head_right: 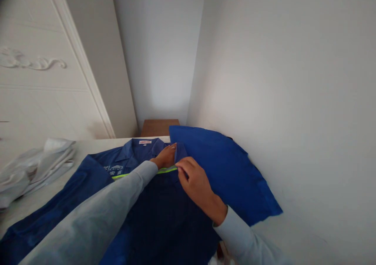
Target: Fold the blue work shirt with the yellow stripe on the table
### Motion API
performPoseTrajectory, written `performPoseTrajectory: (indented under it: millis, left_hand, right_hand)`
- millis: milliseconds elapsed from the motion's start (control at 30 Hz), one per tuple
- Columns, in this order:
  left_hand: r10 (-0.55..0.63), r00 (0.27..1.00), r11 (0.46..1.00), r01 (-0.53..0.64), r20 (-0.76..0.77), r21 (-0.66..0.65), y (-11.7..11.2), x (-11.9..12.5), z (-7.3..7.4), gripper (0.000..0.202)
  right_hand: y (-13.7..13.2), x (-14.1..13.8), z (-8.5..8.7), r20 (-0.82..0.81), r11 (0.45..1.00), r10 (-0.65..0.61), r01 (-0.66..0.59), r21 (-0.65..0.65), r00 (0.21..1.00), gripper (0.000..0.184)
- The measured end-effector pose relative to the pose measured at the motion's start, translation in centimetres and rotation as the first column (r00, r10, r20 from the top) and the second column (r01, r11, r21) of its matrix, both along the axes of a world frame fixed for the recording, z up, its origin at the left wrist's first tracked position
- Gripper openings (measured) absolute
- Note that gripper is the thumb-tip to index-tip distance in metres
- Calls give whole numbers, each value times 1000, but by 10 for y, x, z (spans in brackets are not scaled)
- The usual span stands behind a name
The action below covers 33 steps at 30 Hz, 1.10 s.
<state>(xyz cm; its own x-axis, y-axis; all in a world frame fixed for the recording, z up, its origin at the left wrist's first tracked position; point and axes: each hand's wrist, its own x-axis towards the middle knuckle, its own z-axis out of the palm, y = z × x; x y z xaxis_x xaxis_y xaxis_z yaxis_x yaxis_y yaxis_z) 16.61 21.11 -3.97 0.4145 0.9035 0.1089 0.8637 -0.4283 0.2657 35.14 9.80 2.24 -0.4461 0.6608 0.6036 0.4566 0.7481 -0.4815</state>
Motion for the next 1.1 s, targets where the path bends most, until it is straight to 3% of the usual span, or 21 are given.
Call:
performPoseTrajectory:
  millis: [100,200,333,433,500,633,767,867,1000,1100]
  left_hand:
    - [-7,1000,999,8,28,-42,11,-12,-13,56]
    - [-1,996,999,5,87,-46,21,-19,-23,55]
    - [85,975,996,-88,207,7,34,-27,-21,50]
    - [184,932,975,-213,312,62,38,-35,-5,51]
    - [183,915,969,-230,359,93,33,-36,9,55]
    - [-13,941,988,-40,339,150,6,-15,28,53]
    - [-236,966,966,221,102,137,-19,16,20,56]
    - [-214,977,972,215,-18,95,-24,23,6,62]
    - [-160,987,980,157,16,119,-23,21,-6,68]
    - [-152,988,984,148,35,104,-24,20,-7,70]
  right_hand:
    - [-7,-19,-7,266,974,226,-214,-74,937,27]
    - [-12,-29,-12,384,956,294,-268,-121,875,27]
    - [-14,-21,-10,351,981,190,-191,-32,917,25]
    - [-16,-7,-10,369,993,74,-102,57,927,27]
    - [-19,1,-15,441,996,28,-65,68,897,32]
    - [-27,7,-24,574,996,71,-89,5,816,40]
    - [-29,12,-23,569,997,44,-72,27,821,42]
    - [-27,29,-22,570,999,-37,15,42,821,52]
    - [-28,59,-35,634,994,36,37,-102,773,60]
    - [-35,75,-49,620,992,25,55,-110,784,59]
